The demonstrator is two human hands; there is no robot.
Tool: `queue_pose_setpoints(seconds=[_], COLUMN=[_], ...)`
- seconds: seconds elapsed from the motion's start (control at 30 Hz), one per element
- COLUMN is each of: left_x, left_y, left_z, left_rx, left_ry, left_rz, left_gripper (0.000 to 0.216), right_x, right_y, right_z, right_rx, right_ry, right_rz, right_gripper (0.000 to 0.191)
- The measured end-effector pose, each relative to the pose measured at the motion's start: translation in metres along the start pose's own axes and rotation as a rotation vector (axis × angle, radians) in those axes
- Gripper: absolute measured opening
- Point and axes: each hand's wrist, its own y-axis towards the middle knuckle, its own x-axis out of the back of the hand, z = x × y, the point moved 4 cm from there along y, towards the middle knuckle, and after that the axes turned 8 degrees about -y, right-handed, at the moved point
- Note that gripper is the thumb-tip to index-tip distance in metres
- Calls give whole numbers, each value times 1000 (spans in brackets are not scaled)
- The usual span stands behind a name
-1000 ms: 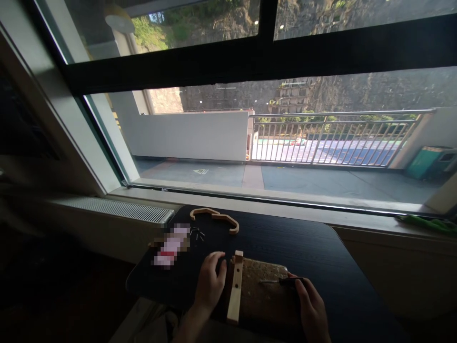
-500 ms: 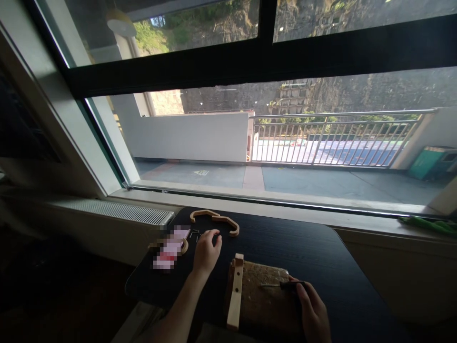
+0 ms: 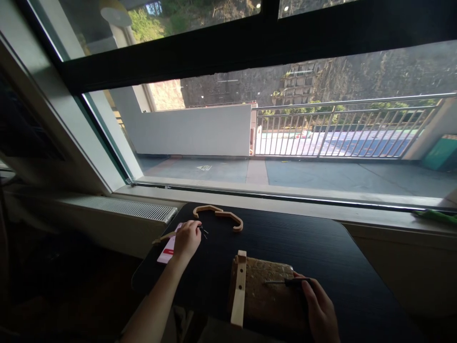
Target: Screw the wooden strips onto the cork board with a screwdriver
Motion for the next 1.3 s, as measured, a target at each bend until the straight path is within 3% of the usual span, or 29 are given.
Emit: queue_pose_setpoints(seconds=[0.23, 0.43, 0.93, 1.17, 1.3], left_x=[19, 30, 31, 45, 51], left_y=[4, 0, -3, 6, 6], left_z=[57, 93, 102, 97, 93], left_rx=[219, 229, 267, 300, 379], left_ry=[87, 74, 13, -13, -186], left_rz=[84, 188, 251, 140, 35], left_gripper=[37, 40, 32, 30, 29], right_x=[0, -1, 1, 1, 1], right_y=[0, 0, -1, -1, -1], right_z=[2, 2, 6, 6, 5], right_rx=[11, 12, 27, 46, 33], right_ry=[-6, 3, -28, -13, -12], right_rz=[10, -2, -17, -27, -14], right_gripper=[61, 59, 57, 55, 56])
